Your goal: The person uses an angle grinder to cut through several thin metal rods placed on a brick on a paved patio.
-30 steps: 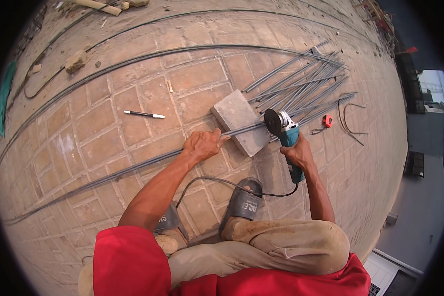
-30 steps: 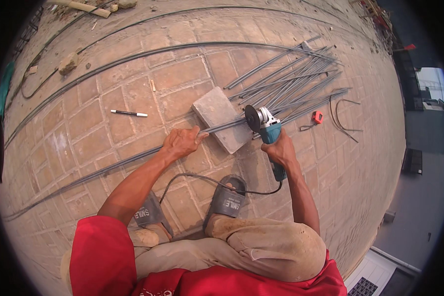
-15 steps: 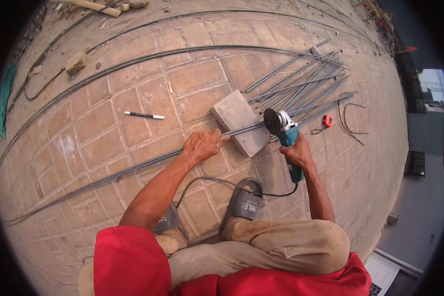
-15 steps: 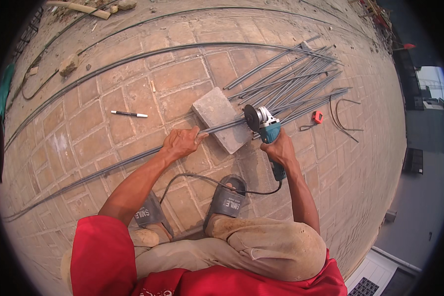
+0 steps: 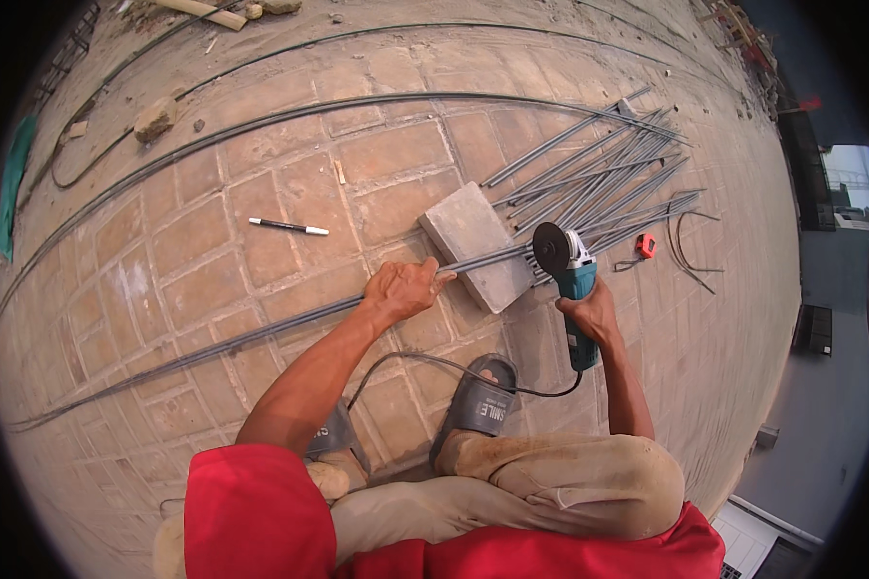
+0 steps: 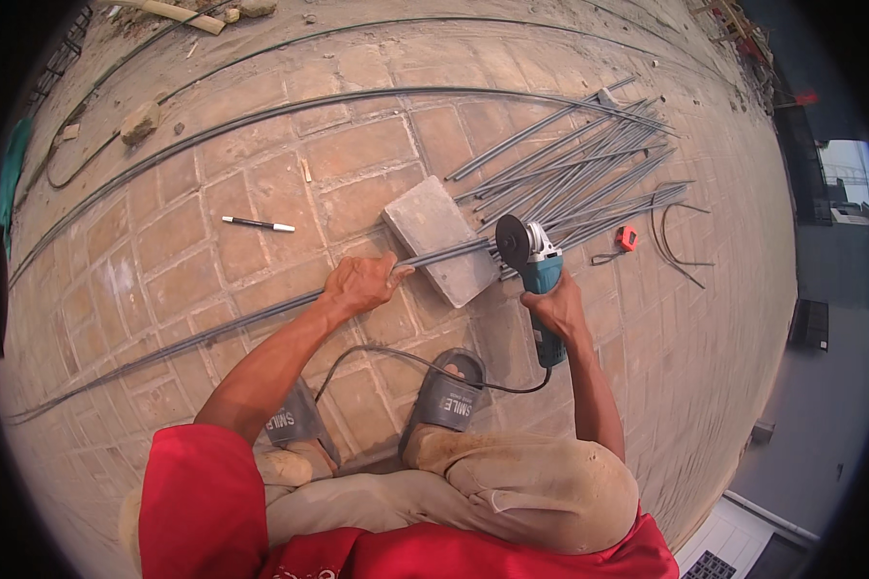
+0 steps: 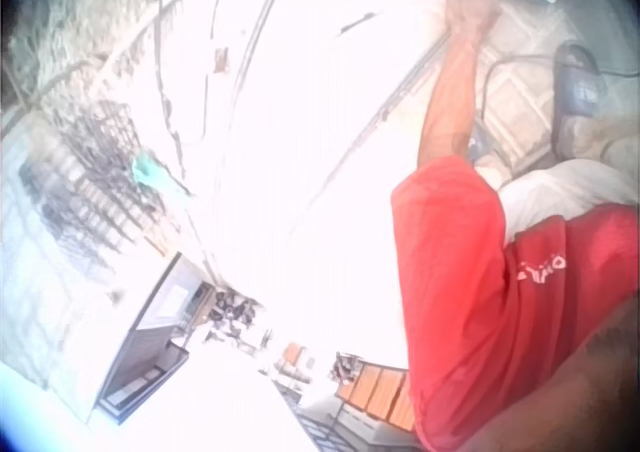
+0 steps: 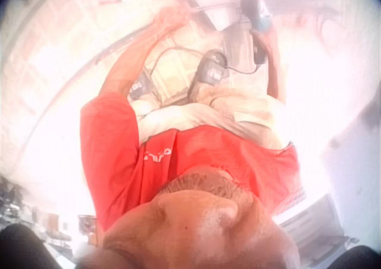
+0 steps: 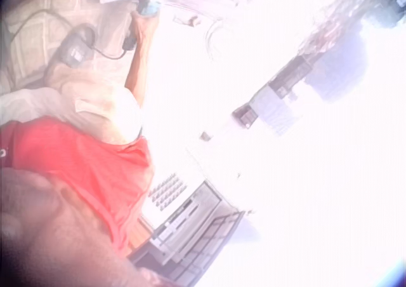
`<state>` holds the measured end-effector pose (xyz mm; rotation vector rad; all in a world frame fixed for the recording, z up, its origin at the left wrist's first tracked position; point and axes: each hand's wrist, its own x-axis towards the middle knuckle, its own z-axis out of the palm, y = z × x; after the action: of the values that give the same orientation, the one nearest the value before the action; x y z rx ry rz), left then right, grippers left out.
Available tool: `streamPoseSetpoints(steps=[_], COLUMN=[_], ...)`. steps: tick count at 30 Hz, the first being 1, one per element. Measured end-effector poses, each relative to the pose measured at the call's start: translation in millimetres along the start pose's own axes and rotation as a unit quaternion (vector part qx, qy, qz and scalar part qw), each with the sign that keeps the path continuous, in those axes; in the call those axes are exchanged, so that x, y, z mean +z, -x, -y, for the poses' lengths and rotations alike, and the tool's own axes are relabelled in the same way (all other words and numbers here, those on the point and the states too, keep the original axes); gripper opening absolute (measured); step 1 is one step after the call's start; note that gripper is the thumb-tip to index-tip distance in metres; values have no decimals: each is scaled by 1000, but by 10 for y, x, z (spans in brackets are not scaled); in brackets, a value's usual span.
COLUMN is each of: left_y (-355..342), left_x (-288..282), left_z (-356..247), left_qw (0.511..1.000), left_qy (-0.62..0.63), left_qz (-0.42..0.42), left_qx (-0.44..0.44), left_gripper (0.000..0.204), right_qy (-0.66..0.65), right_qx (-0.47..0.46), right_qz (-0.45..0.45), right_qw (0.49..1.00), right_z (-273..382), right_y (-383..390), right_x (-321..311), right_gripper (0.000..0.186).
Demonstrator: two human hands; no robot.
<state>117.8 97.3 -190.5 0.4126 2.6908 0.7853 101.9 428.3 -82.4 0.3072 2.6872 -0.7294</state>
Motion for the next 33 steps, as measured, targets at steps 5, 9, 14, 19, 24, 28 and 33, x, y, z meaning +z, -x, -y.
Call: streamPoseSetpoints(steps=[5,9,14,19,24,28,33], left_y=[-14,-19,-94,-107,-278,-942,-1497], left_x=[-68,-208,-241,-290,-528,-1190,-1706], left_z=[-4,-99,-179,-172,26,511,1970], left_qw=[1000,999,998,995,991,961,929], left_qy=[8,19,19,14,0,-60,-265], left_qz=[23,28,51,95,-35,-256,-256], left_qx=[8,-18,-12,3,132,86,28], left_gripper=[50,51,51,55,39,30,56], right_qy=[-322,-432,-518,-629,-661,-669,-683], right_qx=[103,109,161,237,280,305,301], right_qz=[11,-13,-44,-62,-165,-196,-216], right_qw=[941,895,839,738,677,648,629], right_z=[15,-106,-478,-972,-1305,-1540,-1569], right_y=[41,77,393,774,1207,1488,1602], right_x=[-276,-539,-412,-129,-48,-52,-23], right_gripper=[36,37,39,34,35,33,31])
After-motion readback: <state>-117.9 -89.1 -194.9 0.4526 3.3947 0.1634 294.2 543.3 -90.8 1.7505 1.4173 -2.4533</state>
